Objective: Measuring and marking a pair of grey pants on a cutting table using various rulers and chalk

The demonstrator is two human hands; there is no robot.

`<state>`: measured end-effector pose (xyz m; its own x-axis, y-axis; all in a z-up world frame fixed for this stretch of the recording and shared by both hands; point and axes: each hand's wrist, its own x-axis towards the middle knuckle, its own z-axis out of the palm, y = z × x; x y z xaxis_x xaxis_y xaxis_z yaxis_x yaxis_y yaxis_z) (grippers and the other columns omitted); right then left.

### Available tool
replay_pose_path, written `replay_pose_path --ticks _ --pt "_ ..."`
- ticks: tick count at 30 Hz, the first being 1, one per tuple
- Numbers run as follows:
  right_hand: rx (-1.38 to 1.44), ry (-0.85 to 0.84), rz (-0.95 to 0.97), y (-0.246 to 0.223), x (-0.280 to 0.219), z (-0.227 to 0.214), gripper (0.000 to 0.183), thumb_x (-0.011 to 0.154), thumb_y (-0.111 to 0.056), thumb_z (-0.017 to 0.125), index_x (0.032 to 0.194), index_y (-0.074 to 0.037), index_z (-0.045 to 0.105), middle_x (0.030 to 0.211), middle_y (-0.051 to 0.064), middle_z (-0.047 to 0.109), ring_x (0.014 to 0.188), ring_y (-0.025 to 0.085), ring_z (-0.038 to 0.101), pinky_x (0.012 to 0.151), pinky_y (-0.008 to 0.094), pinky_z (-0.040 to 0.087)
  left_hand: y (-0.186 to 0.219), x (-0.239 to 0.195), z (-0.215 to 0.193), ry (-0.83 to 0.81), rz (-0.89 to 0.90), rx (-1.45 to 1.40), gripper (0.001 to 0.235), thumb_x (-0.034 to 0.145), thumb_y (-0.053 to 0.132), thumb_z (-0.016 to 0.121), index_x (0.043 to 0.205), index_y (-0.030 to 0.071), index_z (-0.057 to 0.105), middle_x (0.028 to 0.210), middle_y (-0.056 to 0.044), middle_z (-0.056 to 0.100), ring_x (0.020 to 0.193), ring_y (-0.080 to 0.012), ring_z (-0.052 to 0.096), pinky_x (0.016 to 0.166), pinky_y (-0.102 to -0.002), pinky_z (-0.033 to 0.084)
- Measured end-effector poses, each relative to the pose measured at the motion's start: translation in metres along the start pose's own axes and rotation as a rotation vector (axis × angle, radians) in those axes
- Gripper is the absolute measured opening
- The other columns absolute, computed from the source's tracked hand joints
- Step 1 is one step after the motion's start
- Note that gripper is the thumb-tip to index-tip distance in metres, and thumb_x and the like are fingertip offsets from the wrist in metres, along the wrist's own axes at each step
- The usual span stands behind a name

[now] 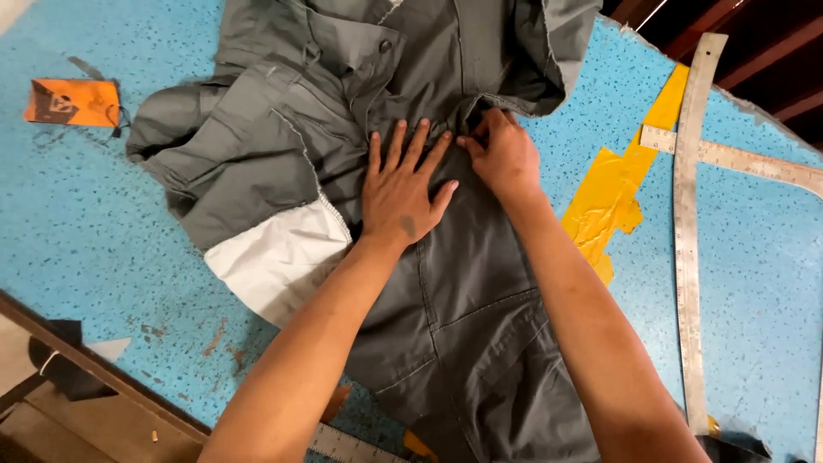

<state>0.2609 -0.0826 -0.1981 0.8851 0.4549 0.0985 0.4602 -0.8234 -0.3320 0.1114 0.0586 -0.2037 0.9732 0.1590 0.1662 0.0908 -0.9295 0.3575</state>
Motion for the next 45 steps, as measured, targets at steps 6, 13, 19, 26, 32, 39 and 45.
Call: replay_pose_path --ticks 6,13,19,26,32,39,45 --pt "0.181 0.145 -0.093 0.044 -0.044 -0.033 0.040 0.087 -0.035 0.085 0.111 -0.011 0.064 0.099 0.014 0.068 0.106 0.044 0.068 0.090 0.058 0.054 0.002 0.000 -0.005 -0.071 0.001 -0.047 0.069 0.107 0.059 0.035 0.167 0.029 0.022 0.174 -0.008 0.019 0.160 -0.0340 0.009 0.127 -0.060 -0.004" --pt "-0.021 0.258 -0.027 0.167 -0.170 -0.118 0.036 0.093 -0.032 0.085 0.118 -0.009 0.070 0.106 0.013 0.068 0.102 0.037 0.068 0.086 0.050 0.052 0.003 -0.001 0.003 0.012 0.036 0.033 0.067 0.107 0.058 0.034 0.165 0.028 0.023 0.172 -0.008 0.021 0.159 -0.0344 0.010 0.126 -0.061 0.000" --pt "-0.178 0.164 0.395 0.229 -0.255 -0.140 0.067 0.091 -0.055 0.075 0.130 -0.002 0.065 0.120 0.016 0.067 0.113 0.041 0.061 0.088 0.058 0.048 0.032 -0.015 0.006 0.088 0.107 0.077 0.076 0.104 0.064 0.028 0.163 0.017 0.026 0.170 -0.009 0.024 0.158 -0.0327 0.010 0.124 -0.063 -0.002" --pt "-0.102 0.025 0.623 0.228 -0.254 -0.146 0.059 0.092 -0.055 0.071 0.120 -0.003 0.066 0.103 0.022 0.073 0.096 0.046 0.068 0.077 0.055 0.051 0.044 -0.025 0.010 -0.010 0.048 0.044 0.079 0.105 0.064 0.032 0.166 0.016 0.018 0.172 -0.008 0.014 0.158 -0.0338 0.004 0.123 -0.065 -0.002" --pt "-0.065 0.226 0.484 0.216 -0.248 -0.182 0.029 0.109 -0.033 0.076 0.112 -0.008 0.061 0.102 0.003 0.072 0.058 0.021 0.056 0.047 0.039 0.043 0.057 -0.063 -0.008 -0.031 0.016 -0.086 0.076 0.107 0.060 0.034 0.166 0.016 0.017 0.173 -0.009 0.010 0.158 -0.0323 -0.001 0.124 -0.063 -0.003" --pt "0.357 0.244 0.348 0.114 -0.279 -0.184 0.009 0.109 -0.011 0.068 0.108 -0.009 0.060 0.076 0.001 0.058 0.061 0.010 0.042 0.050 0.027 0.033 0.066 -0.092 -0.037 0.042 -0.105 -0.394 0.074 0.106 0.057 0.033 0.164 0.016 0.015 0.172 -0.016 0.016 0.160 -0.0339 0.003 0.125 -0.057 -0.002" --pt "0.414 0.023 0.209 0.094 -0.315 -0.110 0.019 0.085 -0.020 0.082 0.102 -0.013 0.076 0.082 0.012 0.077 0.063 0.032 0.071 0.063 0.041 0.054 0.074 -0.087 -0.028 0.203 -0.133 -0.549 0.079 0.110 0.045 0.052 0.169 0.013 0.011 0.170 -0.025 0.022 0.157 -0.0450 0.018 0.122 -0.068 0.010"
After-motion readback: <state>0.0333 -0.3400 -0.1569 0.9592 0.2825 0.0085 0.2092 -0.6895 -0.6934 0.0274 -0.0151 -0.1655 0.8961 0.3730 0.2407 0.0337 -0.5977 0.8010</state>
